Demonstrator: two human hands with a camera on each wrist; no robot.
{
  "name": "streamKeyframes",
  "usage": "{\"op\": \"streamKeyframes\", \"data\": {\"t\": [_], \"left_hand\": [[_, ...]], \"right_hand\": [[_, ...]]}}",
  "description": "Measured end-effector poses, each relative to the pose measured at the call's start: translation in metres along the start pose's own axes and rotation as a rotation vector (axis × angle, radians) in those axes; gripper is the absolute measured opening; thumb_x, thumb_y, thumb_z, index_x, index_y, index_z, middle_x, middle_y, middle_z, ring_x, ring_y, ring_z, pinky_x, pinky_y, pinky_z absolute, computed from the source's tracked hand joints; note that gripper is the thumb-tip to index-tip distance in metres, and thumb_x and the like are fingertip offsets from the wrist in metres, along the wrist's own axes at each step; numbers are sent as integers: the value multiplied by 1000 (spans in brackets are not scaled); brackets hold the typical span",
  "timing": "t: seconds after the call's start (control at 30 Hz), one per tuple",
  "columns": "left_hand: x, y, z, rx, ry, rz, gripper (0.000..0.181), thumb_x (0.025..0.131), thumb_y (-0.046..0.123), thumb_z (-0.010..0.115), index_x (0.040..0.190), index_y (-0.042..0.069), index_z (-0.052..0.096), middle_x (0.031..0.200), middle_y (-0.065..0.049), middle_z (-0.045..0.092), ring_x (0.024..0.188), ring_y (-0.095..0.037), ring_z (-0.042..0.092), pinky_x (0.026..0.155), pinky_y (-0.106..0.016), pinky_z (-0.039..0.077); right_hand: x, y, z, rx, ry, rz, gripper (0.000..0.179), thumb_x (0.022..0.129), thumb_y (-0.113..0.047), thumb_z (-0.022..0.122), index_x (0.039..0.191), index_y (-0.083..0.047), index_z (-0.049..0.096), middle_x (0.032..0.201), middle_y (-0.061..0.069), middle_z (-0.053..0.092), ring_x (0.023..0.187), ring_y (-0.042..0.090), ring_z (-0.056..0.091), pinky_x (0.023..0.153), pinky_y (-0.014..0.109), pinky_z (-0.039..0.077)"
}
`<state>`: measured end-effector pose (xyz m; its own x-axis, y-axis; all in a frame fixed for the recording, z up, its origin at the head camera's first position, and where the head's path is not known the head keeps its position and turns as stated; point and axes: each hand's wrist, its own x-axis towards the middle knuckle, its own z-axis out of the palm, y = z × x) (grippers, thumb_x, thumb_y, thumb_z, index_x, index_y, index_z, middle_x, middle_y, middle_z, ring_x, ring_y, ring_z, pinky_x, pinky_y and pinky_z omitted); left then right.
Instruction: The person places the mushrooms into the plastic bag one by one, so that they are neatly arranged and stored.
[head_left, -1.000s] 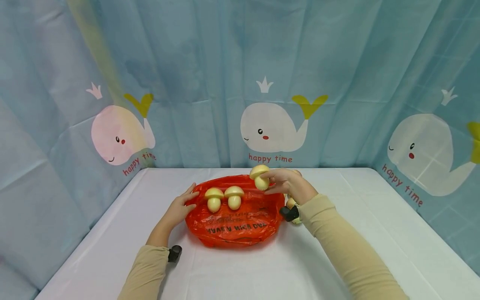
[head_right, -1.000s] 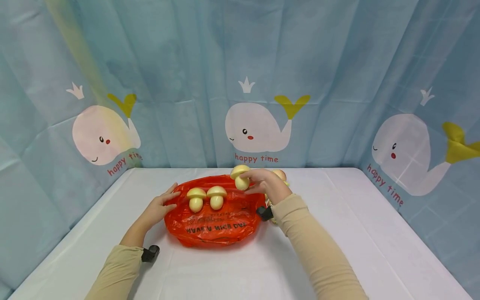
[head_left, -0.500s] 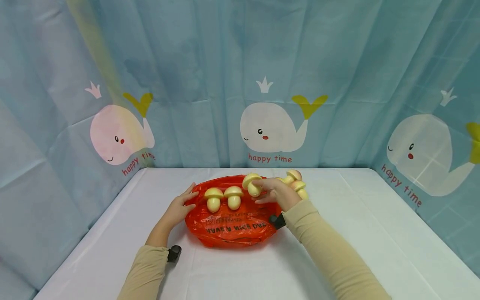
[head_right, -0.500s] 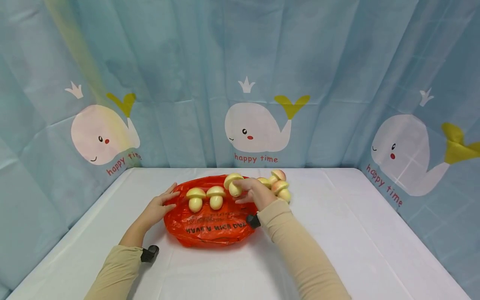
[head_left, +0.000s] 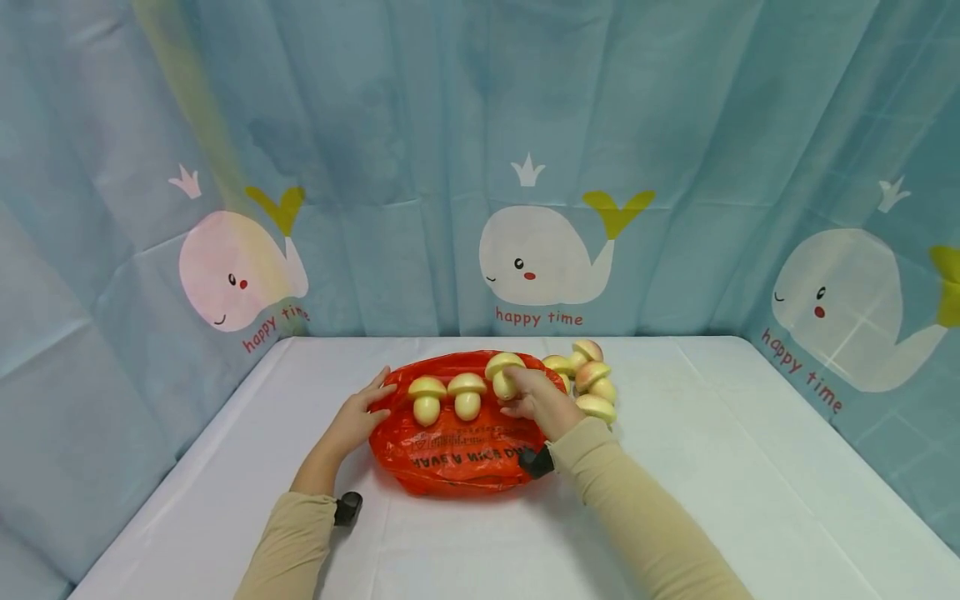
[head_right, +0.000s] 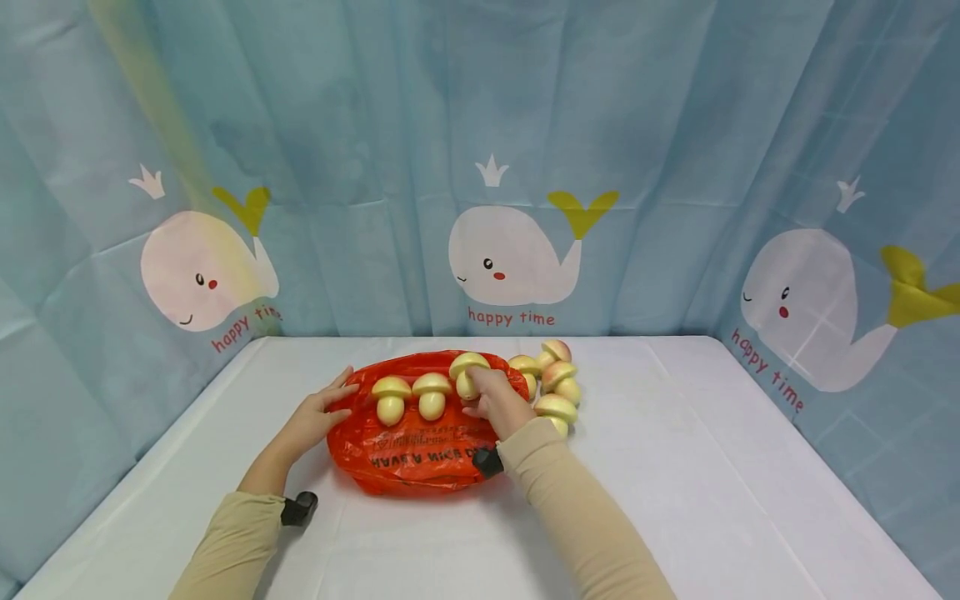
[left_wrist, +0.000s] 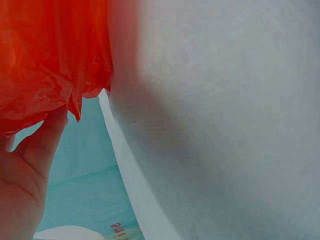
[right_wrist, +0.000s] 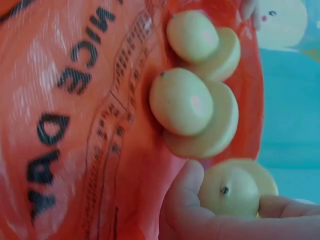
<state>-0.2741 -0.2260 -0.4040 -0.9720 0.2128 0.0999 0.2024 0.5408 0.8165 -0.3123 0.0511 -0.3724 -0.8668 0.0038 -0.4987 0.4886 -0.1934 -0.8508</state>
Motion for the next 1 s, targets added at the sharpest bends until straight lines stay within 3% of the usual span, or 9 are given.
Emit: {"op": "streamKeyframes", "data": {"t": [0.1,0.2,0.6,0.77,0.9,1.0], "left_hand": [[0,-2,0,-4,-1,5,48,93,-10,49,141,-12,40,160,-18,14,146,-39,8,115,-55,14],[1,-2,0,-7,-4,7,48,93,-10,49,141,-12,40,160,-18,14,146,-39,8,115,-55,14],[0,-2,1,-1,-4,6,48,94,-9,49,141,-12,40,160,-17,14,146,-39,8,115,-55,15],[-1,-1,1,-10,-6,13,48,94,-10,49,141,-12,40,160,-18,14,146,-39,8,115,-55,14],[-1,-1,0,-6,-8,14,48,94,-9,49,140,-12,40,160,-18,14,146,-39,8,115,-55,13],[-1,-1,0,-6,-5,15,48,93,-10,49,140,-13,40,160,-19,14,146,-39,8,115,-55,13]], "right_hand": [[-1,5,2,60,32,-16,44,99,-15,48,135,8,40,114,21,47,97,36,51,100,51,44],[0,8,4,87,65,-19,47,98,-14,49,138,7,38,119,21,46,100,37,50,101,52,44],[5,23,11,-23,215,-49,43,94,-17,59,131,5,50,101,14,53,96,35,51,91,56,47],[7,25,12,-45,237,-66,41,93,-15,62,128,5,53,91,10,51,79,29,51,76,46,52],[9,27,11,-62,246,-71,36,93,-15,63,122,4,54,80,7,47,65,24,45,59,32,43],[7,28,11,-70,254,-79,34,92,-15,63,119,4,53,74,7,45,58,21,42,54,28,39]]}}
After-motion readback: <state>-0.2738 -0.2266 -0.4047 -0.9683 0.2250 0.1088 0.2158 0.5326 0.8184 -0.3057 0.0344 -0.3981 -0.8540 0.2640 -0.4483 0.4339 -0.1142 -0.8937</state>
